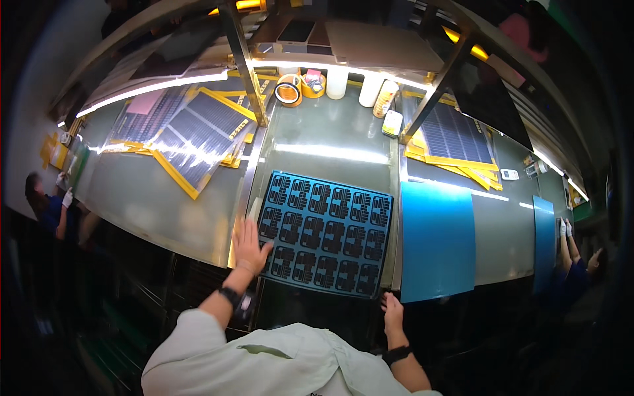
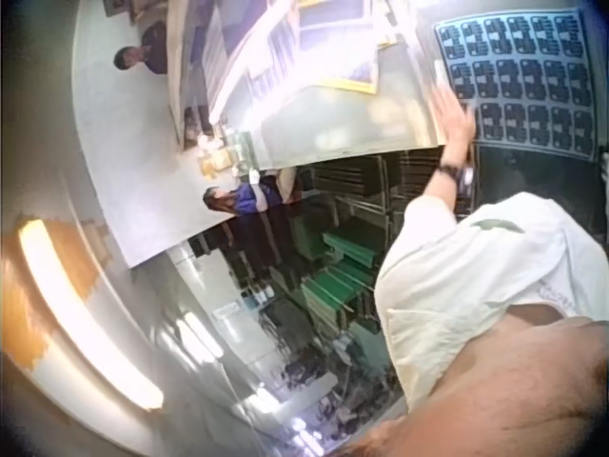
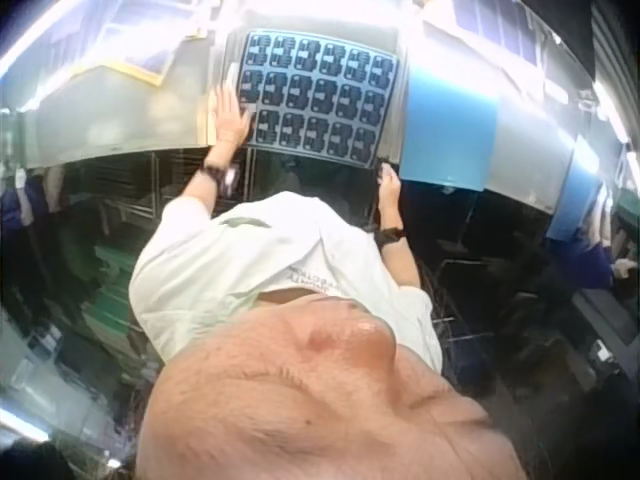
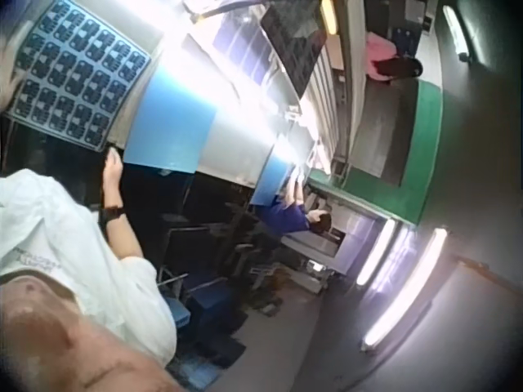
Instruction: Sorting and organizing blue and patterned industrial sheets into vertical drying or storage racks.
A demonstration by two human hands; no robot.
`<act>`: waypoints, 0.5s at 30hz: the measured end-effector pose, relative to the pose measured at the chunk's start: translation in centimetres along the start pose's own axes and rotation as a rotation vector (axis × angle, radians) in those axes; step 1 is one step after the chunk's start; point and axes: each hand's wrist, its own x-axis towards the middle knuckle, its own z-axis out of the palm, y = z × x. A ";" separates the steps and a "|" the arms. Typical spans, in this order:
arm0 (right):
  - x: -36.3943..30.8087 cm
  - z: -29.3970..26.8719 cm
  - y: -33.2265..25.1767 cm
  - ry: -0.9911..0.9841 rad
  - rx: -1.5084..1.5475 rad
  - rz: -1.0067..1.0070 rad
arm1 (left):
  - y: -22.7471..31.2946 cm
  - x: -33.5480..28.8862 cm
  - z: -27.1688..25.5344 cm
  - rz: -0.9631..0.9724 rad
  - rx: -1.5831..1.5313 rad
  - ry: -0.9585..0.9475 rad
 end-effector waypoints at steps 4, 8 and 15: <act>3.1 0.1 -2.5 -0.464 0.481 0.301 | -0.5 -12.4 -2.0 -0.131 -0.072 0.036; 0.1 2.1 -10.1 -0.776 0.043 0.306 | -5.6 -14.3 1.7 -0.897 -1.240 -0.050; -4.2 -3.2 -16.4 -0.878 -0.088 -0.255 | 3.5 -10.8 -7.2 -0.414 -2.626 -0.289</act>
